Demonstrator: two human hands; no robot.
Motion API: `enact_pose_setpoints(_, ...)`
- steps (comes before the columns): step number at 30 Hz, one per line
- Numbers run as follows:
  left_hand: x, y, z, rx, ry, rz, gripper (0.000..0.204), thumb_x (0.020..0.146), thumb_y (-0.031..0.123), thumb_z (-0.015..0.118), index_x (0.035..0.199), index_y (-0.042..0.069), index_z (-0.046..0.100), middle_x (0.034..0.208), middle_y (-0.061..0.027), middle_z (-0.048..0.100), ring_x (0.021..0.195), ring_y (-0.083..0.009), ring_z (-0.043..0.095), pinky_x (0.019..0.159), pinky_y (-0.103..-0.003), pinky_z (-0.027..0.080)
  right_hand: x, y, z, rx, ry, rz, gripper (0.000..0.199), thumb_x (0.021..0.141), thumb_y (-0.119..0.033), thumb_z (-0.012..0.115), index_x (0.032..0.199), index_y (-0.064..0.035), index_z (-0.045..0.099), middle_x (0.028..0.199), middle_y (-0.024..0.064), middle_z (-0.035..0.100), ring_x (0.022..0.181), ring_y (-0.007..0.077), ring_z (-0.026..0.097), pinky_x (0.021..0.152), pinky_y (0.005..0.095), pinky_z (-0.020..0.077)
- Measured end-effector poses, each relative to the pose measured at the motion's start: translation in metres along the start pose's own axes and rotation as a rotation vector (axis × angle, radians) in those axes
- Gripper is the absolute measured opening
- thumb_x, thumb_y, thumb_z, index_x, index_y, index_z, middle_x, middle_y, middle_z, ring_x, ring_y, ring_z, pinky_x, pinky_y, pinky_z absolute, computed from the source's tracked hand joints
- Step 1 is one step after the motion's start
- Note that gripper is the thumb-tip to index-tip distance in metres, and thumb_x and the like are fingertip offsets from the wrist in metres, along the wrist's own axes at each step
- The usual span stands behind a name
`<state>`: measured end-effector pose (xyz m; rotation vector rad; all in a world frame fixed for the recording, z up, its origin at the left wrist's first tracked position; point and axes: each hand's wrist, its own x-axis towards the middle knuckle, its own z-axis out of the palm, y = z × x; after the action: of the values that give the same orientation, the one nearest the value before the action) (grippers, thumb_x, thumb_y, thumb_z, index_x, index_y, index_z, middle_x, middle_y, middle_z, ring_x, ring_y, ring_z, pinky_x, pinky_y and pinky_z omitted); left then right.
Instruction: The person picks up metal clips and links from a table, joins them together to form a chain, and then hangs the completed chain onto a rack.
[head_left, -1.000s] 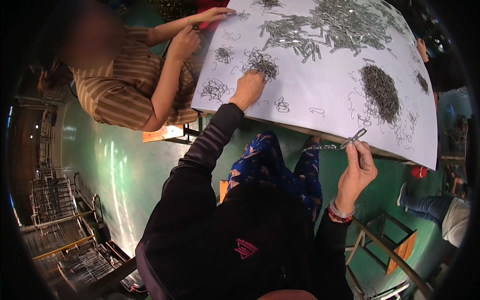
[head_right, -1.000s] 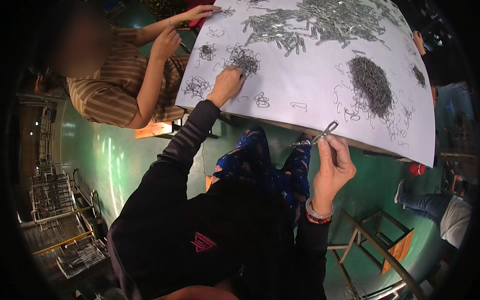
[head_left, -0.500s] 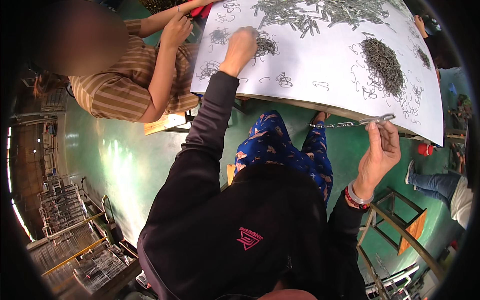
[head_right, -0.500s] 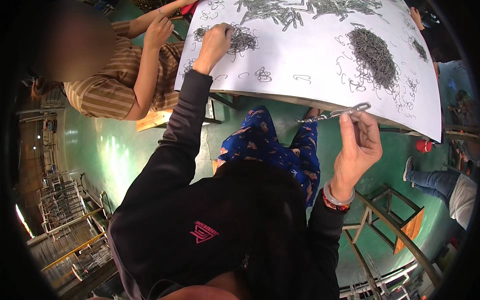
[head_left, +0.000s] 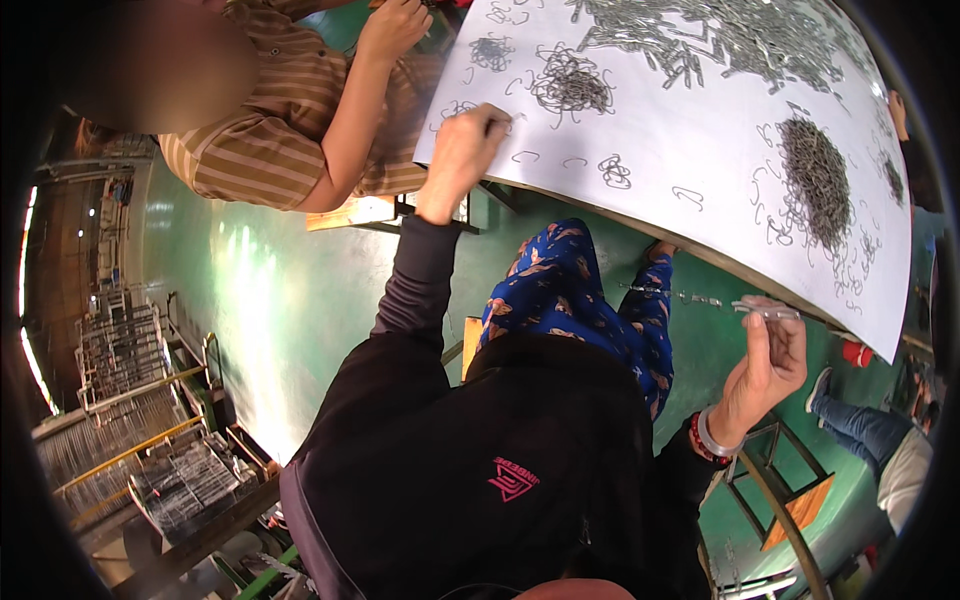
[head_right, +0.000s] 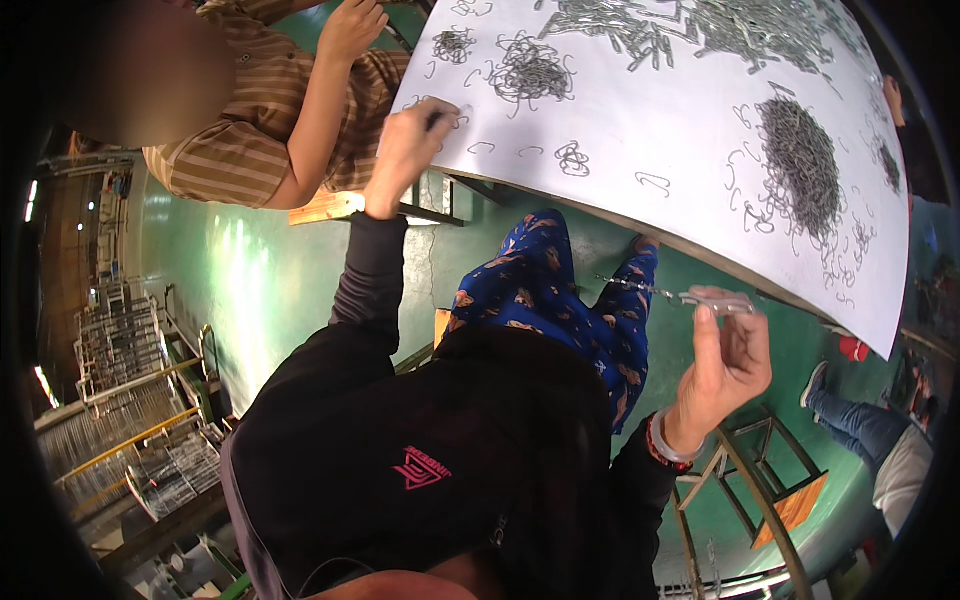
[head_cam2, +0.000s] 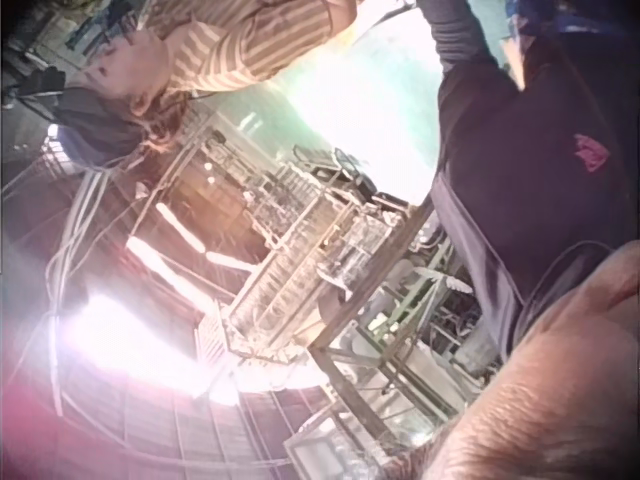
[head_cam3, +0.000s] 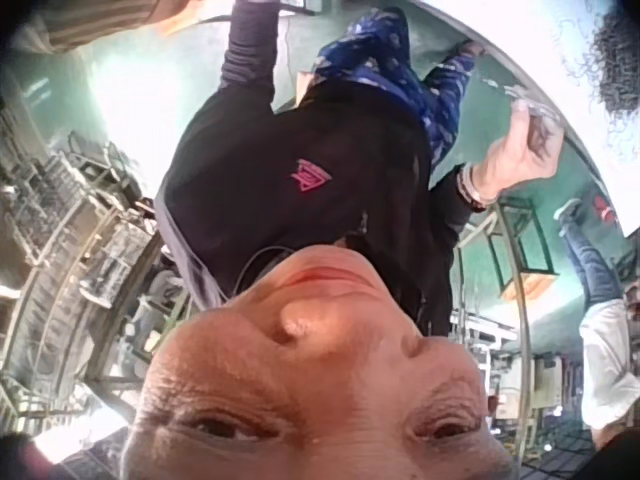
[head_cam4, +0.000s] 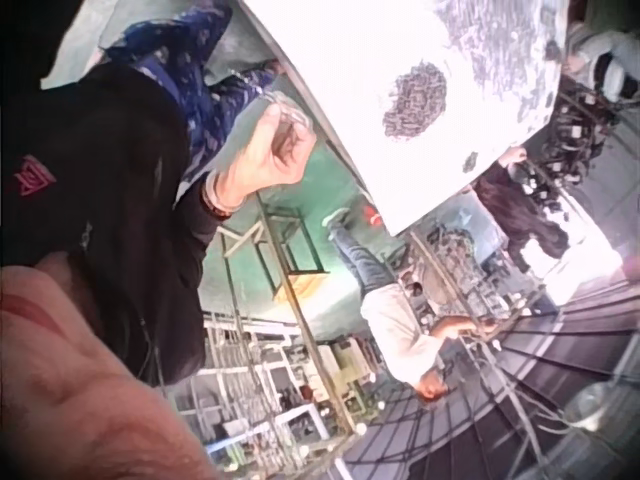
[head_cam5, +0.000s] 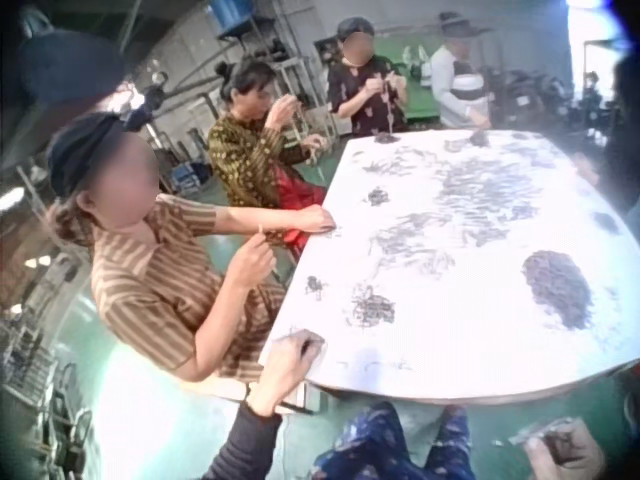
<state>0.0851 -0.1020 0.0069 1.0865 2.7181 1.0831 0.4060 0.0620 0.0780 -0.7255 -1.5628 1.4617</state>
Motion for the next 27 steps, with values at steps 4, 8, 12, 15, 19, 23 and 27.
enact_pose_setpoints(4,-0.001,0.007,-0.023,0.060,0.006,-0.103,0.016,0.081,0.015,0.061,0.093,0.004,0.064,0.075,-0.0140,0.065,0.066,-0.0236,0.064,0.062,-0.032,0.048,0.000,0.004,-0.008,-0.029,0.001,0.020,0.011,0.078,0.012,0.056,0.086,0.0039,0.055,0.085,0.0160,0.062,0.080,0.0196,0.058,0.076,0.0299,0.0450)
enact_pose_setpoints(8,-0.020,0.004,0.009,0.084,-0.088,0.038,0.012,0.078,0.010,0.061,0.088,0.003,0.063,0.076,-0.0154,0.063,0.069,-0.0297,0.062,0.063,-0.036,0.048,0.002,0.009,-0.008,0.027,-0.045,0.017,0.011,0.078,0.012,0.057,0.086,0.0040,0.056,0.086,0.0164,0.062,0.079,0.0197,0.058,0.076,0.0306,0.0455)
enact_pose_setpoints(12,-0.035,-0.016,0.031,0.158,-0.014,-0.006,0.013,0.080,0.014,0.060,0.086,0.003,0.064,0.079,-0.0160,0.064,0.071,-0.0321,0.062,0.062,-0.038,0.048,-0.005,0.008,-0.005,-0.026,-0.034,0.067,0.012,0.077,0.012,0.057,0.085,0.0047,0.056,0.086,0.0144,0.062,0.079,0.0185,0.058,0.076,0.0296,0.0458)
enact_pose_setpoints(15,-0.030,-0.027,0.051,0.449,-0.069,0.125,0.011,0.081,0.015,0.057,0.085,0.006,0.063,0.079,-0.0132,0.061,0.075,-0.0315,0.061,0.065,-0.039,0.050,-0.008,0.008,-0.009,-0.030,0.020,0.069,0.011,0.076,0.012,0.057,0.085,0.0059,0.056,0.085,0.0119,0.060,0.079,0.0164,0.056,0.075,0.0280,0.0458)
enact_pose_setpoints(19,-0.026,-0.004,0.036,0.160,0.060,0.031,0.015,0.079,0.023,0.063,0.083,0.008,0.062,0.080,-0.0121,0.060,0.079,-0.0304,0.060,0.067,-0.040,0.048,-0.011,0.016,-0.016,0.012,0.009,0.086,0.008,0.078,0.010,0.057,0.085,0.0056,0.056,0.083,0.0115,0.058,0.076,0.0153,0.055,0.074,0.0262,0.0455)
enact_pose_setpoints(23,0.001,-0.014,0.039,0.184,0.138,0.107,0.015,0.079,0.022,0.064,0.083,0.007,0.064,0.077,-0.0129,0.062,0.072,-0.0315,0.060,0.063,-0.040,0.047,-0.006,0.024,-0.009,0.036,0.042,0.026,0.011,0.079,0.008,0.058,0.090,0.0068,0.057,0.088,0.0121,0.060,0.079,0.0157,0.057,0.074,0.0270,0.0470)
enact_pose_setpoints(27,0.031,-0.022,0.038,0.122,-0.007,0.100,0.020,0.077,0.024,0.065,0.081,0.005,0.070,0.071,-0.0164,0.064,0.067,-0.0326,0.062,0.061,-0.040,0.047,-0.001,0.018,0.000,0.081,0.015,-0.020,0.023,0.078,0.013,0.059,0.100,0.0070,0.057,0.091,0.0120,0.061,0.083,0.0187,0.061,0.077,0.0292,0.0488)
